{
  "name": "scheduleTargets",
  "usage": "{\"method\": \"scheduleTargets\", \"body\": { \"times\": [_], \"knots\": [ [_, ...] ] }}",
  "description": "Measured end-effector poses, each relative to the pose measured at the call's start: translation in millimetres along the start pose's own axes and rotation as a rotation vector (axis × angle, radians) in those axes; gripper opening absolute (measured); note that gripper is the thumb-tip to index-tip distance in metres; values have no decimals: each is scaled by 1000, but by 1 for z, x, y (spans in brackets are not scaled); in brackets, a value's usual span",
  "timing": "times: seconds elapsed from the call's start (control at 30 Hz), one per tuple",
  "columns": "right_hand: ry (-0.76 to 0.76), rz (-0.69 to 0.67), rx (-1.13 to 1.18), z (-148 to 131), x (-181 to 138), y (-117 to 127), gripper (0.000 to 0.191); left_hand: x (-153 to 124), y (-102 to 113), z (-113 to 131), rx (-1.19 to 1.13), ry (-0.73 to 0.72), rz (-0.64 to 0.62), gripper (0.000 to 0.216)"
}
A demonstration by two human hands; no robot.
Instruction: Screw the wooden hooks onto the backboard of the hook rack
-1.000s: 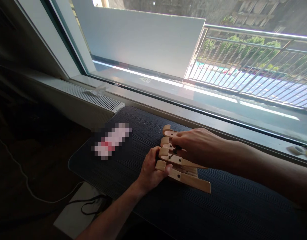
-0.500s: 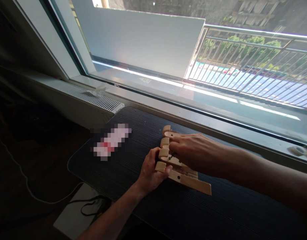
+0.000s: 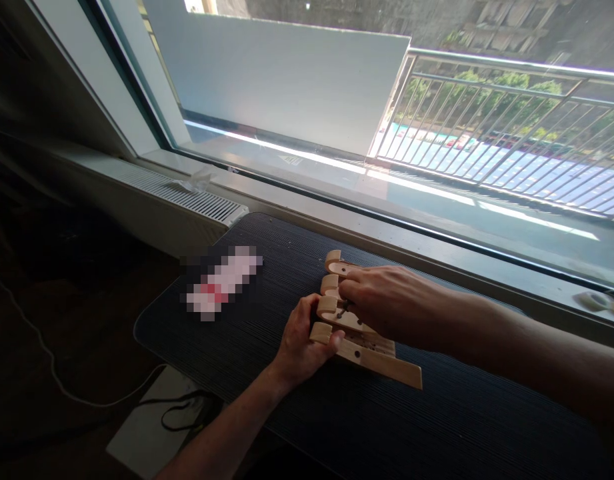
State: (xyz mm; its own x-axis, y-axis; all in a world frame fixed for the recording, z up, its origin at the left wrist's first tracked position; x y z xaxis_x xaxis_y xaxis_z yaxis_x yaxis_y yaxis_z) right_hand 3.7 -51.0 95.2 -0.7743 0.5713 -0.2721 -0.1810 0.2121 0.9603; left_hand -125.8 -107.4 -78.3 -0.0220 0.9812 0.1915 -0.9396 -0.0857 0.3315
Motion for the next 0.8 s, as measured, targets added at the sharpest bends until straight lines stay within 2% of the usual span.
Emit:
{"method": "scheduleTargets", "body": {
  "times": [0.2,0.3,0.43,0.5,0.67,0.8],
  "knots": [
    [0,13,-26,13,3,-1,14,4,21,10,-150,46,-174,61],
    [4,29,11,20,4,-2,15,15,33,13,-254,31,-286,48],
    [-18,55,-29,17,4,-3,16,37,44,11,-220,72,-309,35],
    [-10,50,-59,14,4,-4,13,46,47,9,-240,94,-398,34],
    [6,44,-44,15,5,-4,13,57,53,2,-381,166,-658,45],
    [-1,-28,-76,15,2,-2,13,57,49,-7,-374,188,-664,49]
  ]
}}
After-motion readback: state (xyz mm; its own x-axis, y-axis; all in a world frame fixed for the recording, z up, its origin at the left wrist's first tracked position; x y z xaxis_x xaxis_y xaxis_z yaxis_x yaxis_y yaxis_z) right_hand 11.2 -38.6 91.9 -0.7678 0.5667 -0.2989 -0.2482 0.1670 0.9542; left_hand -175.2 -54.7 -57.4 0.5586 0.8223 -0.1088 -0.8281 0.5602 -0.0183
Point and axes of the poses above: each hand's wrist, its own x-axis towards the middle knuckle, its own y-axis out of the back of the hand, z = x × y, the point moved 1 cm from there along x, towards the middle knuckle, and after that the axes turned 4 degrees about z, right-handed, at the moved point
